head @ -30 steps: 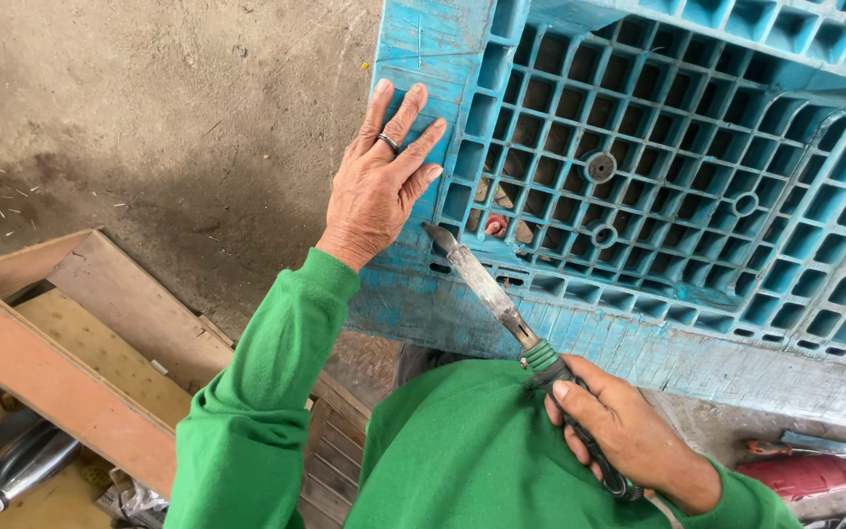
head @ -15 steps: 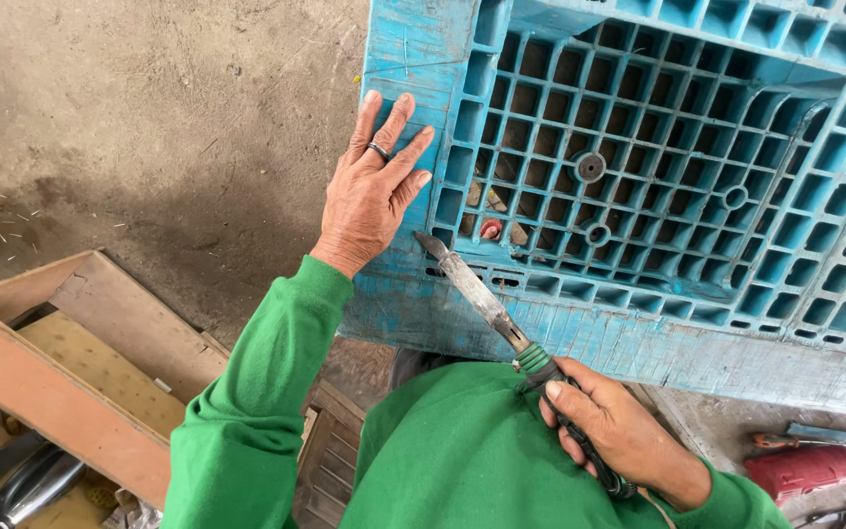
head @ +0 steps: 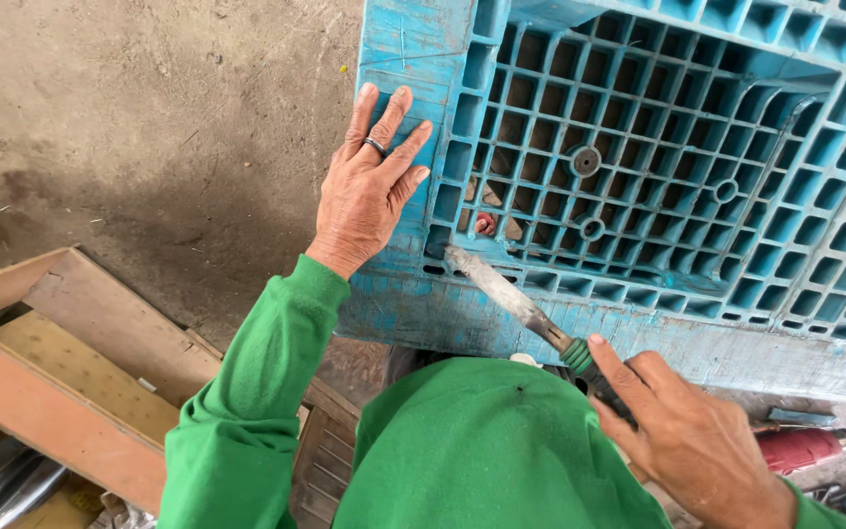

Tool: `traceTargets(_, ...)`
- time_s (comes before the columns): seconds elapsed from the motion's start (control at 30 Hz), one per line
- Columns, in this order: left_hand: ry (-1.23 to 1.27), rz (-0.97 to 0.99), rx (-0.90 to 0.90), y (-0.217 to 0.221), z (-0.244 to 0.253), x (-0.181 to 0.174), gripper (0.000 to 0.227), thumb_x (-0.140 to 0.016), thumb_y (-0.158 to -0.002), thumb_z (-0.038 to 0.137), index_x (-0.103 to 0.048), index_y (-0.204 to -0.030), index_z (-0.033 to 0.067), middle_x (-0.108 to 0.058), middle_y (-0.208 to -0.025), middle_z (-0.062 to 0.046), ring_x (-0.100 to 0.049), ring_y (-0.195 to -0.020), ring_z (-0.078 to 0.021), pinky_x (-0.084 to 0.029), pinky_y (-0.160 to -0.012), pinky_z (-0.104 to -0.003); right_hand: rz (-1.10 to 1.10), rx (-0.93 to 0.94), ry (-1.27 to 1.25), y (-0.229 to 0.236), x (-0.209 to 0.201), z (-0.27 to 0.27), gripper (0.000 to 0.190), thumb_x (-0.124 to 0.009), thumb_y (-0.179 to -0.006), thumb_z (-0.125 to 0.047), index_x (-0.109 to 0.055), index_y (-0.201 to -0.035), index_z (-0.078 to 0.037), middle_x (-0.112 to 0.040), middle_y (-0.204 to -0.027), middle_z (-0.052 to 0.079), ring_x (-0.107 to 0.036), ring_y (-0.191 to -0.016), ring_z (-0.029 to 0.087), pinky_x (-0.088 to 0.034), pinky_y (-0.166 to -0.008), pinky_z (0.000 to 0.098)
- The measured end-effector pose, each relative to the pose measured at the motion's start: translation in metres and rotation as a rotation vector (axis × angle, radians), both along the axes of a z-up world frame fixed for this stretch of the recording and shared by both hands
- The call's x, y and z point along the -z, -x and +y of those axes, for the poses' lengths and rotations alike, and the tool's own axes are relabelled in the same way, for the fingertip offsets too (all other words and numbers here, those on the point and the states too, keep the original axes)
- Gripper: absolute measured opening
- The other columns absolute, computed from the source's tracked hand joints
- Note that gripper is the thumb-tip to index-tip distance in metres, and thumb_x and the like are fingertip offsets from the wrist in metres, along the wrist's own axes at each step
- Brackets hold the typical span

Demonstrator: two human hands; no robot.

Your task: The person cleans debris and sharp edges from the cells of a blue plastic pallet using a metal rasp.

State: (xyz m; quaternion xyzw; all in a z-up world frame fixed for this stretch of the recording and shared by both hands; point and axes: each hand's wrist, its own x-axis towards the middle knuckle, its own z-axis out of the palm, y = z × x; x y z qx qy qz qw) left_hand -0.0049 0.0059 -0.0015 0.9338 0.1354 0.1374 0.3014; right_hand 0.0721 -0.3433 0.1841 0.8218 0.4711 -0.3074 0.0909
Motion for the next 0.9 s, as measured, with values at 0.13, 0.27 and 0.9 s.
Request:
traceTargets(0.13, 0.011, 0.019, 0.008, 0.000, 0.001, -0.004, 0.041, -0.067, -0.106, 0.030, -0.064, -0.146, 0.0229, -0.034, -0.169, 0.003, -0.022, -0.160, -0.0292, -0.044, -0.116, -0.049, -0.132, -0.311, 0.064, -0.024, -0.015, 0.025, 0.069, -0.062, -0.089, -0.026, -0.051, -0.155, -0.012, -0.051, -0.090, 0.002, -0.057, -0.081, 0.015, -0.051, -0.056, 0.0265)
traceTargets(0.27, 0.020, -0.008, 0.008, -0.001, 0.003, -0.007, 0.042, -0.068, -0.105, 0.031, -0.064, -0.146, 0.0230, -0.035, -0.168, 0.002, -0.022, -0.160, -0.0301, -0.043, -0.116, -0.050, -0.250, -0.500, 0.101, -0.044, -0.028, 0.052, 0.065, -0.061, -0.090, -0.018, -0.047, -0.154, -0.019, -0.052, -0.091, -0.001, -0.053, -0.075, 0.014, -0.049, -0.060, 0.0246)
traceTargets(0.9, 0.068, -0.033, -0.003, 0.002, 0.002, 0.000, 0.043, -0.070, -0.103, 0.027, -0.065, -0.144, 0.0200, -0.037, -0.167, 0.000, -0.025, -0.159, -0.0309, -0.039, -0.122, -0.050, -0.179, -0.856, 0.225, -0.089, -0.068, 0.153, 0.067, -0.063, -0.086, -0.019, -0.054, -0.152, -0.021, -0.058, -0.100, 0.002, -0.057, -0.073, 0.013, -0.049, -0.047, 0.0239)
